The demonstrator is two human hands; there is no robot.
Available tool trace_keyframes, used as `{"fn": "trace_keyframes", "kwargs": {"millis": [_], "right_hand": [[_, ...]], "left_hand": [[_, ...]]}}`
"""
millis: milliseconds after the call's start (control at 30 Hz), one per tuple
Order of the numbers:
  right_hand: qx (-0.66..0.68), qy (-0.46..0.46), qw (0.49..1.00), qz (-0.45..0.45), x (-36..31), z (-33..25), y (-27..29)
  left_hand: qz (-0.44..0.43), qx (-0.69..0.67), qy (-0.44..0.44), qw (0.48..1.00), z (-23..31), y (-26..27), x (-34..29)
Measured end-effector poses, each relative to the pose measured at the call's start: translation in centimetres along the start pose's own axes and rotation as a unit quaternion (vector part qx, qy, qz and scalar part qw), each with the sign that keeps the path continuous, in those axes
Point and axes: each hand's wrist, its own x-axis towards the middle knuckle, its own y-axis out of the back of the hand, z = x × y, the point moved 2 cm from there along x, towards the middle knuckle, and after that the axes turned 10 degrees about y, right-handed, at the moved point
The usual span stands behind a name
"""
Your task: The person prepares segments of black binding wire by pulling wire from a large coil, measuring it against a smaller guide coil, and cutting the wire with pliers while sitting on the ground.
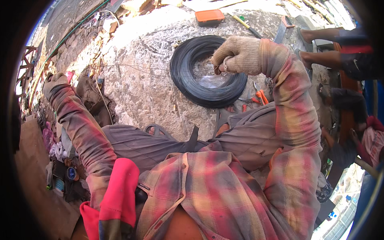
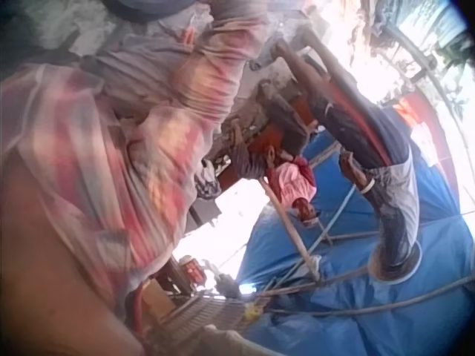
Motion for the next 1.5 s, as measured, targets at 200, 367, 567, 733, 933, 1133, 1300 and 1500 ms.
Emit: {"fn": "trace_keyframes", "kwargs": {"millis": [200, 367, 567, 733, 933, 1133, 1300, 1500], "right_hand": [[0.139, 0.121, 0.948, 0.261, -1.7, 0.8, 1.1], [-0.038, 0.143, 0.974, 0.173, -1.6, 3.1, 0.8], [-0.073, 0.077, 0.992, 0.07, 0.6, 1.2, 0.7], [-0.079, 0.159, 0.974, 0.138, 0.7, 0.4, 0.2], [-0.059, 0.148, 0.987, -0.016, 5.1, -0.2, -1.6], [-0.022, 0.15, 0.981, -0.119, 7.7, -0.2, -3.7], [-0.176, 0.145, 0.962, -0.149, 7.5, 0.1, -3.7], [-0.374, 0.161, 0.912, 0.046, 5.4, -3.3, -4.2]], "left_hand": [[-0.018, -0.115, 0.046, 0.992, -1.3, 3.2, 5.3], [-0.005, -0.177, 0.104, 0.979, -0.4, 3.3, 5.1], [0.031, -0.164, 0.107, 0.98, 1.4, 2.8, -1.9], [-0.118, -0.133, 0.095, 0.979, 4.6, 6.1, -6.6], [-0.051, -0.132, 0.048, 0.989, 8.4, 8.8, -17.3], [-0.041, -0.095, 0.046, 0.994, 11.4, 12.4, -25.1], [-0.016, -0.076, -0.034, 0.996, 10.0, 9.0, -26.5], [-0.106, -0.006, -0.064, 0.992, 7.7, 4.6, -26.2]]}}
